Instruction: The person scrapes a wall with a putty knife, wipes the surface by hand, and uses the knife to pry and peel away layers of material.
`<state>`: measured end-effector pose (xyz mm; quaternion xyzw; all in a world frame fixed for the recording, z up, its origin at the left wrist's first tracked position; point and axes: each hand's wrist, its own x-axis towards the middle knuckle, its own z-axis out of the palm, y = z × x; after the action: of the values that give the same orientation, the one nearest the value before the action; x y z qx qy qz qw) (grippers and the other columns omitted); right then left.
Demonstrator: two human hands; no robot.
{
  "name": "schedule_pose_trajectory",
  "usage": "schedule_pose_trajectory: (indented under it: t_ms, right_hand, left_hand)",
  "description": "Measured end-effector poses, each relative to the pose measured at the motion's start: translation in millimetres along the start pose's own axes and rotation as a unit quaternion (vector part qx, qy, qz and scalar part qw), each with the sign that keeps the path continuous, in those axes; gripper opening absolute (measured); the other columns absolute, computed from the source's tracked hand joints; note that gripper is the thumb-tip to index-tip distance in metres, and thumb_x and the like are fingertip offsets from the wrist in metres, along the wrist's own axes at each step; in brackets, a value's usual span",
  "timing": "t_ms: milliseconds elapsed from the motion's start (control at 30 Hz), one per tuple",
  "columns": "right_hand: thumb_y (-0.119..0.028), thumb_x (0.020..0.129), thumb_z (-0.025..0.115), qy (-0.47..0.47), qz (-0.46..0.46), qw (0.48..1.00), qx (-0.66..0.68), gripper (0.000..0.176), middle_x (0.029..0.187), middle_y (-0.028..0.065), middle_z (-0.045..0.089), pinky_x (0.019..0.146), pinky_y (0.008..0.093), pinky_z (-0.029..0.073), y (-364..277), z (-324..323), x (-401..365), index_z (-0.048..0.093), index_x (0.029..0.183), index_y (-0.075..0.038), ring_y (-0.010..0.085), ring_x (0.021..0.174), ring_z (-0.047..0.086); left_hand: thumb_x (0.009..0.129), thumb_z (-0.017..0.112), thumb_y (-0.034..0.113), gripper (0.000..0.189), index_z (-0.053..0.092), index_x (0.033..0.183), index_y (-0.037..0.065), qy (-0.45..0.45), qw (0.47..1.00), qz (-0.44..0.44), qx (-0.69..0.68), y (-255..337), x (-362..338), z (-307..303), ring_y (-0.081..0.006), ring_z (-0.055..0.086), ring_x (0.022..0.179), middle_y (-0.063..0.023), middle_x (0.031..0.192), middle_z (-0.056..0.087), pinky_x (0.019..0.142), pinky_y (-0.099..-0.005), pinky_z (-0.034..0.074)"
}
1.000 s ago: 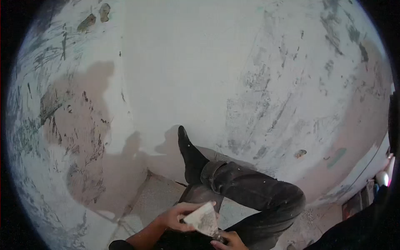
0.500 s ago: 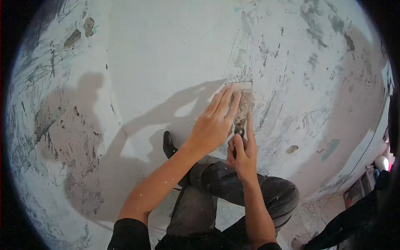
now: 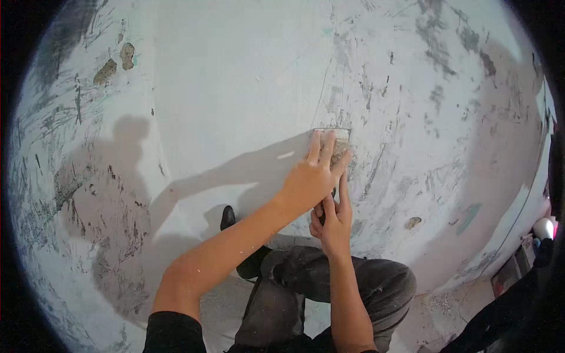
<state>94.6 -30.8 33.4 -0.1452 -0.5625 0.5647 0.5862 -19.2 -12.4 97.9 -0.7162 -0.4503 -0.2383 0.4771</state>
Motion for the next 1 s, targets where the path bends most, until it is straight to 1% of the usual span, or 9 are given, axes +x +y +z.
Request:
schedule_pose_trajectory:
  t_ms: [233,300,367,433,533,600,767,833,1000]
  right_hand:
    - [-0.016,0.107,0.042,0.009,-0.061,0.997,-0.053,0.061,0.061,-0.0050,0.037,0.038,0.0226,0.024,18,9,9,0.012,0.160,-0.011,0.0029,0.045,0.030]
    - [-0.016,0.108,0.041,0.024,-0.035,0.999,-0.010,0.060,0.060,-0.0057,0.035,0.038,0.0230,0.025,6,21,5,0.012,0.160,-0.010,0.0032,0.045,0.030]
    - [-0.015,0.108,0.041,0.004,-0.073,0.997,-0.027,0.060,0.060,-0.0060,0.034,0.039,0.0227,0.025,10,20,14,0.012,0.160,-0.011,0.0034,0.045,0.030]
    - [-0.016,0.108,0.040,0.004,-0.042,0.999,-0.018,0.059,0.060,-0.0061,0.033,0.039,0.0225,0.024,4,20,6,0.012,0.160,-0.012,0.0034,0.045,0.029]
    - [-0.017,0.108,0.041,-0.007,-0.068,0.997,-0.030,0.060,0.060,-0.0061,0.032,0.039,0.0222,0.023,5,17,9,0.012,0.160,-0.012,0.0030,0.045,0.028]
    - [-0.020,0.108,0.043,-0.016,-0.039,0.999,0.017,0.062,0.061,-0.0060,0.032,0.039,0.0219,0.021,-5,20,12,0.011,0.160,-0.013,0.0027,0.045,0.028]
    - [-0.023,0.108,0.044,0.003,-0.043,0.999,0.025,0.064,0.061,-0.0060,0.031,0.039,0.0213,0.020,2,22,9,0.008,0.160,-0.015,0.0027,0.044,0.027]
    - [-0.022,0.107,0.044,0.001,-0.008,0.999,0.036,0.065,0.061,-0.0059,0.031,0.039,0.0211,0.020,-4,20,8,0.008,0.161,-0.016,0.0027,0.044,0.027]
    - [-0.020,0.107,0.044,0.000,-0.010,0.999,0.043,0.065,0.061,-0.0057,0.032,0.038,0.0210,0.019,-3,22,9,0.008,0.161,-0.017,0.0027,0.044,0.028]
  left_hand:
    - [0.082,0.066,0.006,0.059,0.053,0.139,0.009,0.026,1.000,-0.012,-0.008,-4,2,1,-0.0513,0.046,0.131,-0.0358,0.146,0.038,0.076,-0.0406,0.062]
    - [0.082,0.066,0.005,0.059,0.053,0.139,0.009,0.037,0.999,-0.008,-0.006,-10,3,1,-0.0509,0.046,0.131,-0.0353,0.147,0.039,0.076,-0.0405,0.062]
    - [0.082,0.066,0.005,0.059,0.053,0.139,0.009,0.047,0.999,-0.011,-0.008,-13,5,4,-0.0504,0.046,0.131,-0.0349,0.147,0.039,0.075,-0.0403,0.062]
    - [0.081,0.067,0.005,0.060,0.053,0.139,0.009,0.007,1.000,-0.017,-0.002,-12,6,-3,-0.0509,0.046,0.132,-0.0338,0.147,0.040,0.075,-0.0396,0.063]
    - [0.080,0.067,0.005,0.060,0.054,0.138,0.009,0.027,1.000,-0.010,-0.006,-12,4,3,-0.0506,0.046,0.132,-0.0329,0.147,0.040,0.075,-0.0390,0.063]
    - [0.081,0.068,0.007,0.057,0.055,0.137,0.009,0.030,0.999,-0.011,-0.003,-14,10,-2,-0.0516,0.047,0.130,-0.0336,0.145,0.042,0.075,-0.0398,0.063]
    - [0.081,0.068,0.007,0.054,0.058,0.134,0.009,0.036,0.999,0.009,-0.024,-15,10,-5,-0.0525,0.048,0.129,-0.0336,0.143,0.045,0.074,-0.0408,0.063]
    - [0.081,0.067,0.005,0.059,0.055,0.138,0.012,0.030,0.999,-0.007,-0.026,-13,12,-2,-0.0484,0.049,0.130,-0.0317,0.145,0.043,0.074,-0.0392,0.063]
    - [0.081,0.067,0.006,0.060,0.055,0.138,0.013,0.029,0.999,-0.020,-0.013,-13,10,0,-0.0483,0.048,0.131,-0.0310,0.145,0.043,0.074,-0.0398,0.063]
